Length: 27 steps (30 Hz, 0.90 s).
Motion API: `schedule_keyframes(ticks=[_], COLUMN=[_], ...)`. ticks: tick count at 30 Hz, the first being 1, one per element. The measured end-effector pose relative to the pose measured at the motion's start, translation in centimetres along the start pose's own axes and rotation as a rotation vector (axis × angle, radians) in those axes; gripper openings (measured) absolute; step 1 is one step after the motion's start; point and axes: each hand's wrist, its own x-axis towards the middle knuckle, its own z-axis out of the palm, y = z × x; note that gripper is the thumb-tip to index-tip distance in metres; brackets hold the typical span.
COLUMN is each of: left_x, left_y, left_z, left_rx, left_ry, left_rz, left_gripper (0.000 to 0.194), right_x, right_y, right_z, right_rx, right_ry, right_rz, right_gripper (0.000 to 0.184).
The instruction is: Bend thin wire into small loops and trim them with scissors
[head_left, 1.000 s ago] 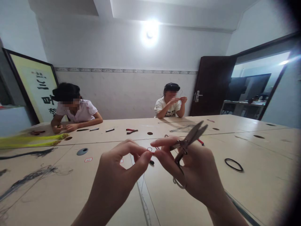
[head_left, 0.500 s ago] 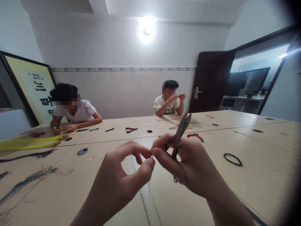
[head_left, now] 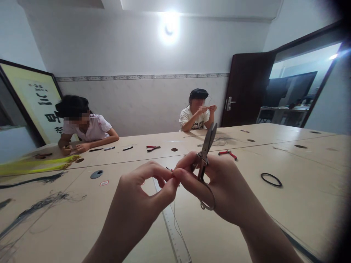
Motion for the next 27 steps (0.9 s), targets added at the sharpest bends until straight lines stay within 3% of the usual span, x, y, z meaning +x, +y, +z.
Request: schedule_keyframes(ticks=[5, 9, 13, 18, 23, 27], left_x=[0.1, 0.3, 0.5, 0.5, 0.6, 0.5], left_y=[0.1, 0.1, 0.1, 0.2, 0.3, -0.1], left_z=[0.1, -0.3, -1.0, -1.3, -1.3, -1.5], left_rx=[-0.007, -0.042, -0.066, -0.206, -0.207, -0.112], left_ry=[0.026, 0.144, 0.248, 0.3, 0.299, 0.314], left_rz=[0.003, 0.034, -0.004, -0.043, -0.041, -0.003], left_gripper=[0.012, 0.016, 0.017, 0.015, 0.015, 0.018], right_x=[0.1, 0.2, 0.0, -0.5, -0.3, -0.4], right_y=[0.1, 0.3, 0.6, 0.8, 1.2, 1.1], right_z=[0.1, -0.5, -1.2, -1.1, -1.1, -1.7], right_rx=[0.029, 0.149, 0.419, 0.209, 0.188, 0.18], right_ry=[-0.004, -0.012, -0.284, -0.436, -0.496, -0.546], right_rz=[0.025, 0.037, 0.294, 0.598, 0.536, 0.429], right_gripper=[0.012, 0.022, 0.026, 0.034, 0.024, 0.035])
